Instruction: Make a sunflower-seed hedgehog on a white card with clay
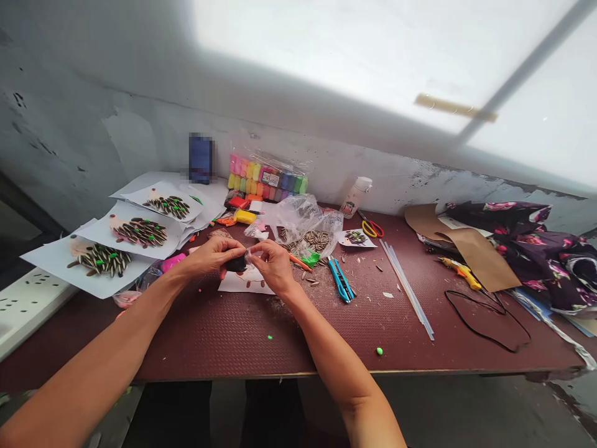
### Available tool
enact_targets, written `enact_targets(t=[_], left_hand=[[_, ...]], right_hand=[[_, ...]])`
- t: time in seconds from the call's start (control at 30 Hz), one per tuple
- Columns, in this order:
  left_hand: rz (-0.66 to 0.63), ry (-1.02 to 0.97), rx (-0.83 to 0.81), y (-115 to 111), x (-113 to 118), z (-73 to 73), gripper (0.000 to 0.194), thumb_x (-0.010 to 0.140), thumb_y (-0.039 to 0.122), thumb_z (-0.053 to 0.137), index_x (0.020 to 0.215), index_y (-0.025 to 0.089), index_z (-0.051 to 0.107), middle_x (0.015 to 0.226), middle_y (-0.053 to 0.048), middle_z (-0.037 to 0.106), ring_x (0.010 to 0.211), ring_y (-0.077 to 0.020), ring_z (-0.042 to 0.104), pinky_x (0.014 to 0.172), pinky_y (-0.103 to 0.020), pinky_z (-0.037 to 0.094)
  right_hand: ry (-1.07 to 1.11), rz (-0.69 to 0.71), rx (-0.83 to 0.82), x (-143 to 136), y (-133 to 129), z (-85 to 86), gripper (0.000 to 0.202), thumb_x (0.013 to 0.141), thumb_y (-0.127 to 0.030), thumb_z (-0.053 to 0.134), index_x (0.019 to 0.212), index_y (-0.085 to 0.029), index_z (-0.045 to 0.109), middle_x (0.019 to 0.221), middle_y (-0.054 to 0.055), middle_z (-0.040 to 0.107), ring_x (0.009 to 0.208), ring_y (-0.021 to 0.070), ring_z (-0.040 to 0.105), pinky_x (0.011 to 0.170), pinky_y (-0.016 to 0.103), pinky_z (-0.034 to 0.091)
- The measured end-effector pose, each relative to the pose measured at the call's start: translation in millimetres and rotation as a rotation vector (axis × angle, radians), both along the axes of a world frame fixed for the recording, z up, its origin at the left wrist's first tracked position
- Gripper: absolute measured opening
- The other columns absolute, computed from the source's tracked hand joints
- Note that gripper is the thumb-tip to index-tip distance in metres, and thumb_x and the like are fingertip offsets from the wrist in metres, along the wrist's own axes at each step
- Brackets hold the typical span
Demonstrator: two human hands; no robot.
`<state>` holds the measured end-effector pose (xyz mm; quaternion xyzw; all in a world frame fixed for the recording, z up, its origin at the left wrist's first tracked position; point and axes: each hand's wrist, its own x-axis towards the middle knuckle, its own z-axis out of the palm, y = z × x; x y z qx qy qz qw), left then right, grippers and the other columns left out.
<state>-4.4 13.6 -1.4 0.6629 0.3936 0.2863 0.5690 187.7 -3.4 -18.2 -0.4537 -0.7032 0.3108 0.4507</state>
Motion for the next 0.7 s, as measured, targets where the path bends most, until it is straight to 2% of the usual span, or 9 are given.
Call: enact_targets(t=[0.17,0.4,0.57,0.7], left_hand=[[0.025,-0.018,0.010,0.3,0.7,-1.6,0.049,0.080,0.062,0.068,0.085,0.013,0.070,0.067,-0.007,0.071,0.049,-0.0133,0.061,0.035,-0.019,0.043],[0.075,-0.024,0.031,1.9,-0.6,-0.3,0.046,0.075,0.056,0.076,0.091,0.013,0.072,0.074,-0.008,0.073,0.062,-0.0188,0.069,0.038,-0.021,0.046],[0.138,0.003,0.052,3.8,-1.8,-4.3,0.041,0.072,0.050,0.078,0.088,0.012,0.073,0.072,-0.007,0.072,0.050,-0.0143,0.061,0.036,-0.021,0.040],[0.143,-0.053,0.052,1.9,1.7,-3.0,0.031,0.070,0.042,0.079,0.078,0.013,0.071,0.066,-0.004,0.070,0.054,-0.0133,0.062,0.049,-0.024,0.051]], right_hand=[[0.006,-0.006,0.033,-0.6,-0.6,0.9,0.006,0.082,-0.025,0.069,0.078,-0.020,0.071,0.085,0.003,0.066,0.066,0.0126,0.051,0.062,0.026,0.043],[0.018,-0.005,0.033,0.9,-0.7,4.7,0.006,0.083,-0.025,0.069,0.082,-0.020,0.072,0.084,0.002,0.065,0.063,0.0119,0.051,0.064,0.026,0.044],[-0.007,0.001,0.055,0.1,-0.3,3.6,0.006,0.083,-0.024,0.070,0.086,-0.022,0.075,0.090,0.004,0.068,0.068,0.0132,0.055,0.065,0.027,0.045],[-0.029,-0.005,0.069,-2.3,-3.4,5.4,0.005,0.083,-0.022,0.069,0.082,-0.021,0.074,0.086,0.003,0.067,0.068,0.0128,0.055,0.067,0.027,0.045]])
